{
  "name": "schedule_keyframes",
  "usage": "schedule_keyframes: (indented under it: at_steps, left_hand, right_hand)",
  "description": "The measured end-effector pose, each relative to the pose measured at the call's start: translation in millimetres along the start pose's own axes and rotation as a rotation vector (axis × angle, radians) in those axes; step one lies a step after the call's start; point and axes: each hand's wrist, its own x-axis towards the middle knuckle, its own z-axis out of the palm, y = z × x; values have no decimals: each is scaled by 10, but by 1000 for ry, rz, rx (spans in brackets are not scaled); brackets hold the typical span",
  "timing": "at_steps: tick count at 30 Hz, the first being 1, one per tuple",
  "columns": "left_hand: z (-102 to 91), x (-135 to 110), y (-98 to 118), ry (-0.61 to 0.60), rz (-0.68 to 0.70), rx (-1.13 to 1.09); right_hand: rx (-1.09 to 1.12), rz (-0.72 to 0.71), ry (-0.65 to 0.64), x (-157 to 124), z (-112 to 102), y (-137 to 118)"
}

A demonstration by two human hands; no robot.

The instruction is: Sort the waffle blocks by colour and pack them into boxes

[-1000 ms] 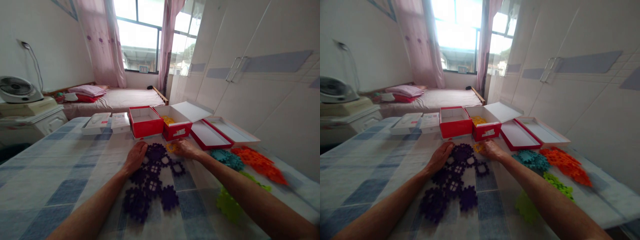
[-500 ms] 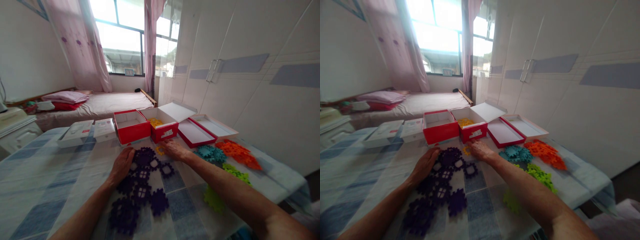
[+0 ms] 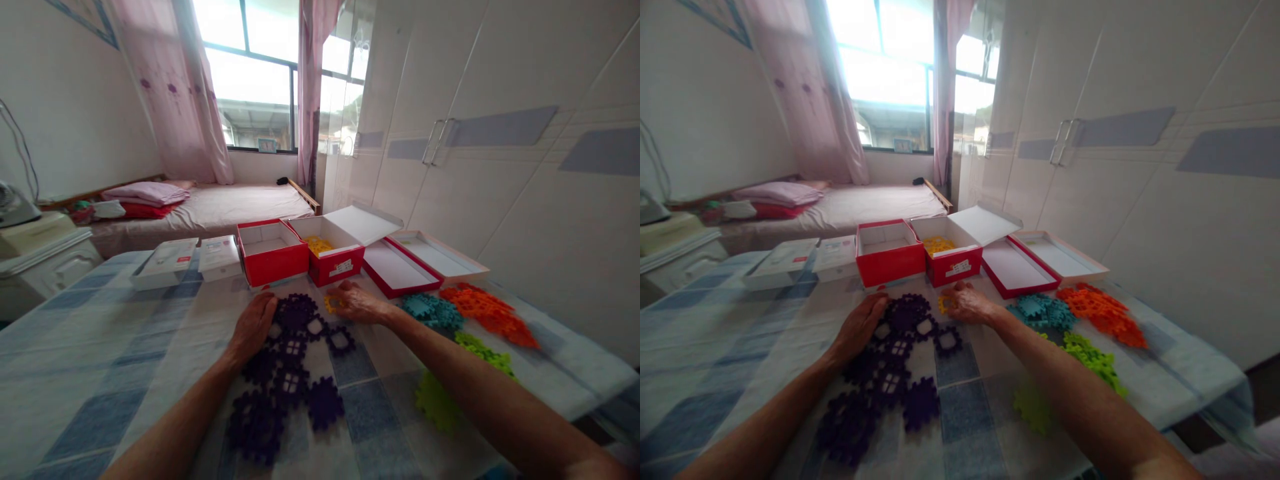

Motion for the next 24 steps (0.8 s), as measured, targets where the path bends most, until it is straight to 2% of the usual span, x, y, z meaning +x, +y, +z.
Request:
schedule_keyframes:
  at_steps: [4, 9, 12, 14, 18, 19, 21, 22, 24]
  left_hand:
    - [9, 6, -10, -4, 2, 7]
    - [19, 8, -28, -9, -1, -1]
    - [24, 8, -28, -10, 2, -7]
    - [27, 11, -30, -20, 12, -16]
    - [33, 14, -54, -13, 4, -16]
    - [34, 14, -61, -7, 1, -14]
    - [36, 12, -73, 0, -5, -11]
    - [37, 10, -75, -2, -6, -10]
    - [39, 8, -74, -7, -6, -8]
  right_hand:
    - [25, 3, -10, -4, -53, -31]
    - [80, 50, 115, -52, 54, -28]
    - [259, 59, 231, -84, 50, 27]
    - [410, 93, 291, -45, -95, 52]
    - [709, 147, 484, 250, -631, 54]
    - [683, 161, 551, 346, -755, 60]
    - [477, 218, 649, 511, -917, 102]
    - [340, 251, 658, 568, -947, 136]
    - [109, 277, 589, 614, -908, 221]
